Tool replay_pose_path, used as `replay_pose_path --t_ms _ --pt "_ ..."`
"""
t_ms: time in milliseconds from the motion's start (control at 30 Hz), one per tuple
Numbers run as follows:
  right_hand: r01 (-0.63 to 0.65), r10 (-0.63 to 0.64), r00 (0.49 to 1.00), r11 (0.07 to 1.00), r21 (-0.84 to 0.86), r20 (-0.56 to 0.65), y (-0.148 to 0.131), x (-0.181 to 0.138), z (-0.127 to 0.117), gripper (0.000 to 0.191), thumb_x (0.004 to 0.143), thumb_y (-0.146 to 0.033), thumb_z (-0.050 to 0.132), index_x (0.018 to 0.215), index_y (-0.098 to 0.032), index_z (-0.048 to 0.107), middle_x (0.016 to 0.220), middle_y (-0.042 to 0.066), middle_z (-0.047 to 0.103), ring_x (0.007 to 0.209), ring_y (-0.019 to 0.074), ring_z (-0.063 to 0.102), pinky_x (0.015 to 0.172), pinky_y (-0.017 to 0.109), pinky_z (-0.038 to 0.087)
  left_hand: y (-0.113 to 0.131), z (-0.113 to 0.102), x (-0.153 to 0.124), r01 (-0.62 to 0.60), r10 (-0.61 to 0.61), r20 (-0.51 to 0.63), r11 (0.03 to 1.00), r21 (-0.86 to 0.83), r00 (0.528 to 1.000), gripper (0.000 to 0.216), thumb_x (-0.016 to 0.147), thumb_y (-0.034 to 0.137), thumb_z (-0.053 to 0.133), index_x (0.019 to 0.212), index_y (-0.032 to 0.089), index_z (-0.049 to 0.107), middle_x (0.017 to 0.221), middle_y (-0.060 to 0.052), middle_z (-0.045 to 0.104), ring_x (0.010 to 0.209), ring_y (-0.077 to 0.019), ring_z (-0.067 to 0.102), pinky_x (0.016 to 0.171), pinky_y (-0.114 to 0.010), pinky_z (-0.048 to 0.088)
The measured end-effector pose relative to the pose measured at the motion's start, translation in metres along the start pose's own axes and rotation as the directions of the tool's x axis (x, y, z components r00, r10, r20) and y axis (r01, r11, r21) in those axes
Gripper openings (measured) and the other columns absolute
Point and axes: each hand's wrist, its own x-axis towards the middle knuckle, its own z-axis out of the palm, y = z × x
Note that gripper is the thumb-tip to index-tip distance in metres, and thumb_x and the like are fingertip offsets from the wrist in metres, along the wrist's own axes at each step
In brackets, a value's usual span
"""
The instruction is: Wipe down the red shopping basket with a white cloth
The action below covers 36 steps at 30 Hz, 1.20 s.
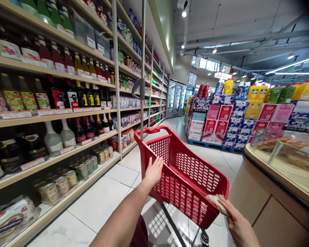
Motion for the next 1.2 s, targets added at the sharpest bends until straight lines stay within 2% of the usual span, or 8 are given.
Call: replay_pose_path --t_ms 133,333,567,767,833,1033,1100,1200 --pt "-0.118 0.118 0.993 0.993 0.005 -0.029 -0.02 0.03 0.008 0.044 0.073 -0.024 0.031 0.104 -0.019 0.061 0.114 0.005 0.059 0.107 0.0212 0.054 0.089 0.037 0.045 0.003 0.003 -0.015 0.036 -0.036 -0.036 0.999 0.006 0.999 0.066 0.073 0.016 0.04 0.136 0.012 0.021 0.145 -0.009 0.017 0.133 -0.0242 0.005 0.105 -0.053 0.005" --pt "0.162 -0.15 0.979 0.983 0.082 -0.136 -0.115 0.072 0.039 0.042 0.073 -0.017 0.032 0.102 -0.017 0.062 0.11 0.005 0.061 0.108 0.0183 0.053 0.093 0.035 0.04 -0.006 -0.005 -0.026 -0.06 0.059 -0.075 0.998 -0.015 0.995 0.067 0.07 0.019 0.045 0.134 0.017 0.026 0.143 -0.009 0.023 0.132 -0.0249 0.01 0.103 -0.056 0.006" --pt "-0.061 0.062 0.998 0.995 0.075 -0.003 -0.08 0.078 0.009 0.04 0.071 -0.019 0.034 0.099 -0.023 0.062 0.105 0.003 0.063 0.096 0.0192 0.058 0.078 0.03 0.046 -0.071 -0.024 -0.047 0.194 -0.182 -0.248 0.981 0.023 0.951 0.061 0.069 0.005 0.041 0.129 0.018 0.036 0.143 -0.009 0.023 0.133 -0.0234 0.009 0.106 -0.047 0.006" --pt "0.228 -0.235 0.972 0.912 0.34 -0.022 -0.204 0.094 0.045 0.048 0.068 -0.007 0.033 0.106 -0.021 0.058 0.111 0.003 0.061 0.104 0.0163 0.054 0.09 0.033 0.041 -0.064 -0.031 -0.051 0.22 -0.209 -0.205 0.975 0.029 0.956 0.062 0.065 0.009 0.047 0.126 0.015 0.04 0.141 -0.012 0.028 0.132 -0.0261 0.011 0.106 -0.047 0.005" --pt "0.242 -0.245 0.969 0.919 0.311 -0.027 -0.199 0.093 0.053 0.052 0.065 -0.005 0.034 0.11 -0.019 0.057 0.116 0.004 0.057 0.111 0.0169 0.05 0.095 0.035 0.037 -0.067 -0.033 -0.053 0.187 -0.176 -0.207 0.982 0.035 0.962 0.062 0.065 0.009 0.047 0.126 0.015 0.039 0.14 -0.013 0.028 0.132 -0.0249 0.013 0.106 -0.046 0.005" --pt "0.106 -0.1 0.993 0.987 0.123 -0.061 -0.092 0.077 0.047 0.045 0.069 -0.011 0.035 0.107 -0.018 0.058 0.115 0.007 0.058 0.109 0.0209 0.051 0.095 0.038 0.038 -0.068 -0.029 -0.066 0.098 -0.099 -0.193 0.995 -0.014 0.976 0.064 0.067 0.014 0.047 0.13 0.015 0.034 0.143 -0.011 0.022 0.133 -0.023 0.008 0.107 -0.044 0.007" --pt "0.139 -0.13 0.989 0.976 0.169 -0.064 -0.121 0.082 0.054 0.041 0.071 -0.013 0.035 0.104 -0.02 0.06 0.111 0.006 0.061 0.104 0.0203 0.055 0.092 0.037 0.041 -0.063 -0.027 -0.07 0.093 -0.101 -0.199 0.995 -0.048 0.975 0.064 0.067 0.017 0.049 0.129 0.014 0.034 0.143 -0.012 0.022 0.133 -0.0245 0.006 0.107 -0.045 0.007" --pt "0.322 -0.309 0.947 0.886 0.333 -0.092 -0.219 0.091 0.073 0.043 0.073 -0.012 0.033 0.107 -0.024 0.057 0.112 0.002 0.06 0.106 0.0169 0.054 0.093 0.035 0.041 -0.066 -0.025 -0.075 0.009 -0.034 -0.255 0.995 -0.098 0.966 0.061 0.069 0.015 0.046 0.129 0.013 0.035 0.142 -0.011 0.025 0.132 -0.0229 0.01 0.107 -0.045 0.011"
